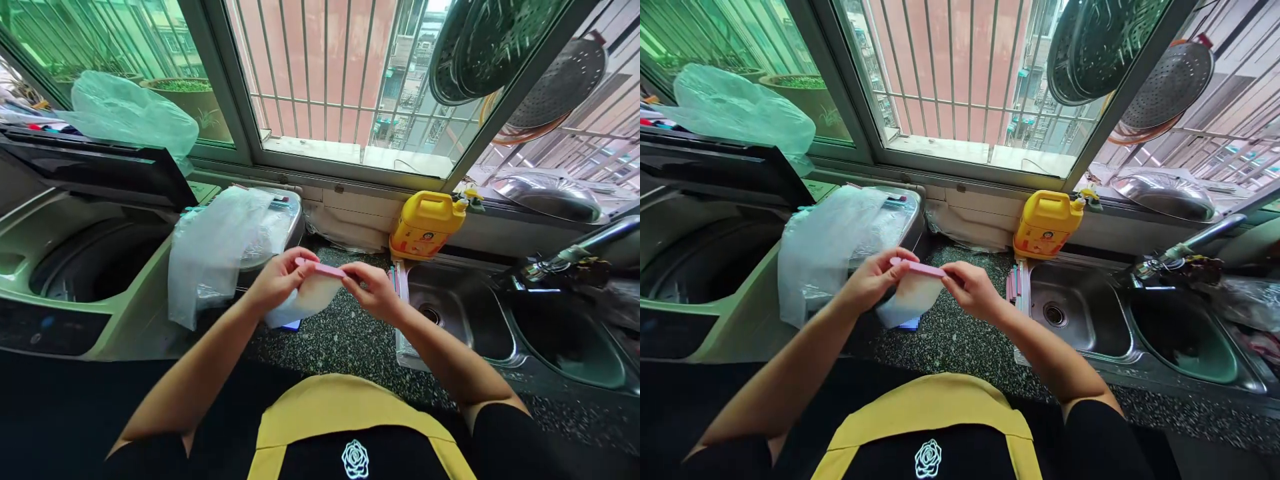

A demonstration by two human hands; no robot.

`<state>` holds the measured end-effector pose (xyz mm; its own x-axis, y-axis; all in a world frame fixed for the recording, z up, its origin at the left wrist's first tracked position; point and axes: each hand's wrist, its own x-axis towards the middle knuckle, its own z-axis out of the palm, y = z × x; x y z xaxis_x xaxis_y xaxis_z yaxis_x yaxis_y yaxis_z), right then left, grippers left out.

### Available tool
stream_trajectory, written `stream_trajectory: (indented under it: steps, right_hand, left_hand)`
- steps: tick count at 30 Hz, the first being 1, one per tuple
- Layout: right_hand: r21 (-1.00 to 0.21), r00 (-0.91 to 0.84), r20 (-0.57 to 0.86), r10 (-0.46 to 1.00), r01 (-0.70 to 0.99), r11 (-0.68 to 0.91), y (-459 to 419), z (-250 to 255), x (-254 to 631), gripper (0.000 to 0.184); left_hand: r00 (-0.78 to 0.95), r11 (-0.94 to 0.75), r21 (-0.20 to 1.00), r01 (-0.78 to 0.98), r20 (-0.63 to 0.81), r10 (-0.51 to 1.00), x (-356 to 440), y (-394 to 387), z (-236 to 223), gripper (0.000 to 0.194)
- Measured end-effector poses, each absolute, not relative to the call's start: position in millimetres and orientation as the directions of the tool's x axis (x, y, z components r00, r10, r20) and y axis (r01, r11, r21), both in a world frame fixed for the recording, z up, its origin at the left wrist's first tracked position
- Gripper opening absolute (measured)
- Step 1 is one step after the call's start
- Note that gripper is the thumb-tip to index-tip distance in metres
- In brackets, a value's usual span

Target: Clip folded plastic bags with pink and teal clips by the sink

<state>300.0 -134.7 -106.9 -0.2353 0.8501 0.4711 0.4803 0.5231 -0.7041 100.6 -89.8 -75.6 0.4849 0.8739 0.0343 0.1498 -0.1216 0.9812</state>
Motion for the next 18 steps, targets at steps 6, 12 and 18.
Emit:
stream_trajectory:
  steps: [6, 12, 18]
  right_hand:
    - [-0.742, -0.180, 0.411, 0.894, 0.504, 0.443, -202.3, -124.0, 322.3, 0.019]
    - [-0.780, -0.075, 0.415, 0.907, 0.483, 0.397, -261.5, -142.9, 342.3, 0.019]
    - [-0.729, -0.048, 0.369, 0.928, 0.604, 0.321, -269.6, -174.0, 356.3, 0.017]
  left_hand:
    - [0.471, 0.052, 0.994, 0.091, -0.090, 0.878, 135.4, -153.4, -102.4, 0.043]
    - [0.605, 0.029, 0.998, 0.060, -0.059, 0.794, 164.5, -204.3, -104.5, 0.038]
    - [0.635, 0.012, 0.987, 0.159, -0.112, 0.764, 186.4, -197.2, -140.1, 0.037]
